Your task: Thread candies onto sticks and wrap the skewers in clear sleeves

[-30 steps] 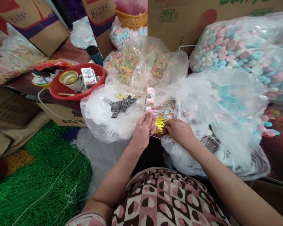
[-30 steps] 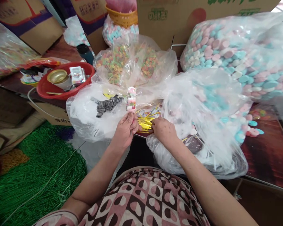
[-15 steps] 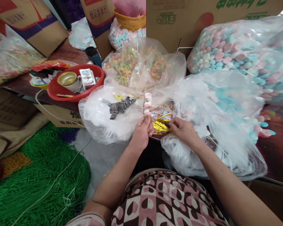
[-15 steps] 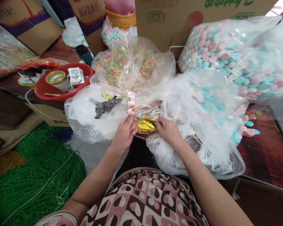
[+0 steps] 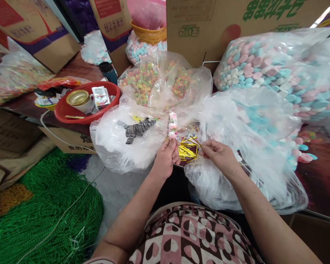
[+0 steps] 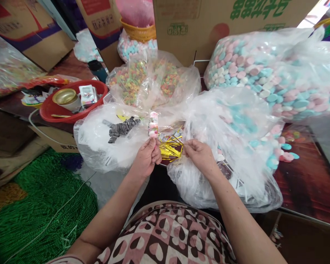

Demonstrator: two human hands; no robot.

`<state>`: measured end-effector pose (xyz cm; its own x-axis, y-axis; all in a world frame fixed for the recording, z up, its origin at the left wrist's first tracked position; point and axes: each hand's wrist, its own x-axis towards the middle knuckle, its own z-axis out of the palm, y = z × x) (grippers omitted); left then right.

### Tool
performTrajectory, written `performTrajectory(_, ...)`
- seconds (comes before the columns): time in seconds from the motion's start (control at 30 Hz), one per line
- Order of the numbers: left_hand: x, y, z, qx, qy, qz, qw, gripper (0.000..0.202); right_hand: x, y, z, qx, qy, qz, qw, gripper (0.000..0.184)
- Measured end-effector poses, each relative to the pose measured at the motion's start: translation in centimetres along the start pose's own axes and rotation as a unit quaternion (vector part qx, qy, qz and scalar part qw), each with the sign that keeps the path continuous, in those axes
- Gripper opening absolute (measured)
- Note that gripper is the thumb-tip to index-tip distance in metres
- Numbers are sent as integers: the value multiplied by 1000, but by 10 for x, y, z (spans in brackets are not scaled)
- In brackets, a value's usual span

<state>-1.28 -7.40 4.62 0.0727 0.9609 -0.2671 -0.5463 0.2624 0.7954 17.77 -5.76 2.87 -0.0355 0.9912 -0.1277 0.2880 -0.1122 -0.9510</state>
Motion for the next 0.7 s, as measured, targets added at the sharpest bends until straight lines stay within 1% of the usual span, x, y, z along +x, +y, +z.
performTrajectory(0.13,4,-6,3,15,12,7,1000,51,-3,-3,6,68,12,-8,998,30)
performTrajectory(0.27,10,-16,10,8,17,14,1000,50,-7,-4,9,77,11,-21,997,29)
performTrajectory(0.37,11,-24,17,1,8,3,1000,49,-9,-4,12,77,17,-29,996,27)
performTrajectory(0.5,11,-31,26,-7,10,-7,1000,50,-11,-3,20,61,15,-39,997,23)
performTrajectory(0.6,13,-29,27,-16,33,6,999,50,-10,1,22,53,15,-26,998,23)
performTrajectory(0.63,14,-27,27,-20,46,15,999,49,-9,2,22,36,25,-19,999,23)
performTrajectory(0.7,16,-23,24,-30,72,36,996,47,-7,4,21,-41,54,-18,998,22)
